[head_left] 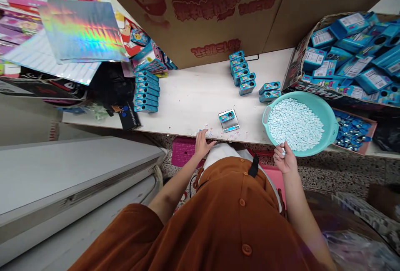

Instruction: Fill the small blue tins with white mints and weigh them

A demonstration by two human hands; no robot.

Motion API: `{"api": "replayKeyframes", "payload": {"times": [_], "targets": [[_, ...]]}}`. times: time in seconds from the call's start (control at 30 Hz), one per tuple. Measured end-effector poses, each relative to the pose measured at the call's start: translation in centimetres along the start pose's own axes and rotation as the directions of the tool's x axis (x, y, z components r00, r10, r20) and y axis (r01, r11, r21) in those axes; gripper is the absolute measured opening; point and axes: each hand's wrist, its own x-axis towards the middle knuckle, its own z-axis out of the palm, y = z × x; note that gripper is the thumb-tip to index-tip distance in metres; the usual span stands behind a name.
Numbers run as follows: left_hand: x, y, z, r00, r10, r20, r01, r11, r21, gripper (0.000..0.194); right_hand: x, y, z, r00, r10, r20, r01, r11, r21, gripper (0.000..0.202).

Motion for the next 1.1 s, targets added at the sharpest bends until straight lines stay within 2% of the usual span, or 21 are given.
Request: {"api": "replayKeyframes", "payload": {"times": [0.3, 0.4, 0.6, 0.67, 0.77, 0.87, 0.93, 1.03, 1.1], "targets": [[1.0, 1.2, 0.0, 0.999, 0.038, -0.026, -0.039, 0.999, -0.03, 0.06, -0.1, -0.1, 0.0, 1.0, -0.007, 0.005, 0.007, 0.999, 0.037, 0.016], [2.0, 1.7, 0.4, 0.999, 0.032, -0.033, -0.034, 0.998, -0.056, 0.063, 0.1, -0.1, -0.1, 1.0, -0.001, 0.006, 0.001, 0.999, 0.044, 0.016], [7.6, 3.1, 2.6, 0.998, 0.016, -0.067, -0.026, 0.988, -0.155, 0.075, 0.6, -0.1, 0.3, 1.0, -0.002, -0.007, 0.002, 0.999, 0.036, 0.016], [9.4, 3.7, 3.4, 0.997, 0.055, -0.051, -0.064, 0.978, -0.197, 0.068, 0.9, -0.1, 0.6, 1.0, -0.004, -0.017, 0.005, 0.999, 0.045, 0.016], [10.9, 5.0, 3.6, 0.995, 0.101, 0.005, -0.095, 0.949, -0.301, 0.046, 1.6, -0.4, 1.1, 0.997, -0.047, -0.056, 0.051, 0.996, 0.078, 0.016], [11.1, 7.9, 2.1, 0.985, 0.165, 0.055, -0.132, 0.915, -0.38, 0.039, 2.6, -0.8, 1.4, 0.986, -0.105, -0.131, 0.121, 0.985, 0.119, 0.015], [10.9, 11.0, 0.4, 0.958, 0.286, 0.029, -0.25, 0.879, -0.405, 0.04, 3.4, -1.1, 1.6, 0.976, -0.125, -0.177, 0.153, 0.976, 0.156, 0.014], [10.9, 16.5, -1.9, 0.855, 0.515, -0.057, -0.494, 0.777, -0.391, 0.042, 4.7, -1.6, 2.0, 0.966, -0.144, -0.214, 0.194, 0.952, 0.237, 0.013], [11.3, 19.8, -2.6, 0.781, 0.621, -0.066, -0.602, 0.719, -0.348, 0.043, 5.6, -2.0, 2.4, 0.964, -0.156, -0.217, 0.217, 0.93, 0.295, 0.011]]}}
